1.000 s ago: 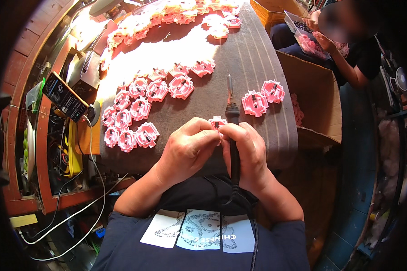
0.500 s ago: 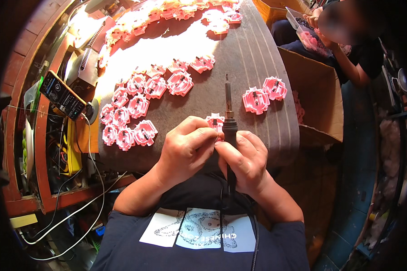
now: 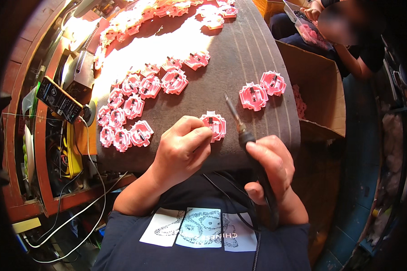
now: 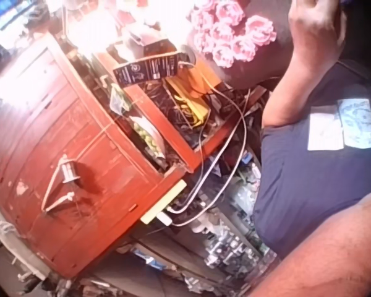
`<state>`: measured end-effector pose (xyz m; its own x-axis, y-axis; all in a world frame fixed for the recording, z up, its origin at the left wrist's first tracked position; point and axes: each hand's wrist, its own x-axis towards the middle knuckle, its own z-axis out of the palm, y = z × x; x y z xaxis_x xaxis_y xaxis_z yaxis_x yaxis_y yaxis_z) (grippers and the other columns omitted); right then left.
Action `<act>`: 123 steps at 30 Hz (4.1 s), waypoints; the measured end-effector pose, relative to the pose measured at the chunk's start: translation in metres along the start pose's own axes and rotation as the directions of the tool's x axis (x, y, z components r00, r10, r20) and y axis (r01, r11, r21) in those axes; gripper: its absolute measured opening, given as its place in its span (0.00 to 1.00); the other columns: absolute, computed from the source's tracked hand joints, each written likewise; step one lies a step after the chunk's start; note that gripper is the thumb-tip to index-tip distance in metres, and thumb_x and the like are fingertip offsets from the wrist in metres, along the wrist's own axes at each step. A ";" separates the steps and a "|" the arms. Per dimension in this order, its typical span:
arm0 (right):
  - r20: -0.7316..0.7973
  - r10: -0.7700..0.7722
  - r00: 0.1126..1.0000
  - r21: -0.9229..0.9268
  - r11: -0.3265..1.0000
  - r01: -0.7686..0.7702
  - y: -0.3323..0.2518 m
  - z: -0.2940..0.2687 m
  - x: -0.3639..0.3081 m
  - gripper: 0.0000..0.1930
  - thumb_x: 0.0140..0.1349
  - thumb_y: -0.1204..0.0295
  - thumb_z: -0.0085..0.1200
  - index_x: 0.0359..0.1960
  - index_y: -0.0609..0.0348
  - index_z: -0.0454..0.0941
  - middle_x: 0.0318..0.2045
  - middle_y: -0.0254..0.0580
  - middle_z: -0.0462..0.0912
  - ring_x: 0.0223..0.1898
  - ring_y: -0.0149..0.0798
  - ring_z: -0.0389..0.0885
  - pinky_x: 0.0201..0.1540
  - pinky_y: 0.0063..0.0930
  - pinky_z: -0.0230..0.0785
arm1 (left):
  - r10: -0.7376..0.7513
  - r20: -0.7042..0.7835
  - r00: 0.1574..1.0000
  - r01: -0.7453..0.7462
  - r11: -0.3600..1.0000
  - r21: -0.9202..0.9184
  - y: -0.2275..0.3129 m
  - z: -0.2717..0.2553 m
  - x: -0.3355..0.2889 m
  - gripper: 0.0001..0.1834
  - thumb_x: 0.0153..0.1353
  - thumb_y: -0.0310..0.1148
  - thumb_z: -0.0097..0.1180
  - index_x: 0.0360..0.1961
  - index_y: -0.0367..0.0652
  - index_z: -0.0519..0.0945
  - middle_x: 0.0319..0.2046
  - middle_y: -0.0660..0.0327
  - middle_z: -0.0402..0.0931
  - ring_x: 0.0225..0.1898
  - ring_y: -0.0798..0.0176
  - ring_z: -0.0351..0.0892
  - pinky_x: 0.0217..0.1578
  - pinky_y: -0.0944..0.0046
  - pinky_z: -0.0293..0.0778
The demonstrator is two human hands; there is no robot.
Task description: The person uses a soldering iron to attach small black components to pink plastic parts on a workbench. They repeatedly pick up parts, apply solder, and place the finished pieces back on the table.
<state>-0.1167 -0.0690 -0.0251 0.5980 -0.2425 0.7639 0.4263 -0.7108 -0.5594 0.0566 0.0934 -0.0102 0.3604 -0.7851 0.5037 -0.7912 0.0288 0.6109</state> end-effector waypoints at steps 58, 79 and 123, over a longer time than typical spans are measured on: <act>0.048 0.078 0.996 -0.117 0.991 -0.072 0.000 0.010 0.004 0.22 0.62 0.82 0.69 0.59 0.63 0.84 0.29 0.45 0.81 0.24 0.41 0.77 0.26 0.33 0.67 | 0.009 -0.004 1.000 -0.009 1.000 0.003 -0.001 0.001 0.000 0.14 0.55 0.17 0.69 0.44 0.38 0.86 0.37 0.53 0.80 0.35 0.49 0.84 0.36 0.55 0.81; 0.206 0.151 0.967 -0.130 0.983 -0.126 0.012 0.039 0.033 0.30 0.54 0.80 0.68 0.61 0.59 0.75 0.51 0.54 0.87 0.46 0.59 0.88 0.46 0.45 0.82 | 0.010 -0.010 1.000 -0.010 1.000 -0.014 -0.002 0.001 0.000 0.16 0.54 0.16 0.69 0.45 0.37 0.86 0.38 0.54 0.82 0.36 0.49 0.86 0.36 0.55 0.82; 0.167 0.007 0.986 -0.208 0.978 0.028 0.013 0.060 0.036 0.29 0.55 0.82 0.63 0.62 0.57 0.75 0.33 0.51 0.77 0.29 0.54 0.77 0.31 0.47 0.70 | -0.008 0.060 0.998 0.000 0.990 0.140 -0.003 -0.007 -0.004 0.21 0.59 0.19 0.65 0.55 0.30 0.78 0.56 0.43 0.77 0.58 0.37 0.81 0.57 0.47 0.81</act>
<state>-0.0491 -0.0473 -0.0237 0.7061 -0.1338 0.6953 0.2925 -0.8392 -0.4585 0.0607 0.1010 -0.0094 0.3368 -0.8210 0.4610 -0.8527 -0.0582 0.5192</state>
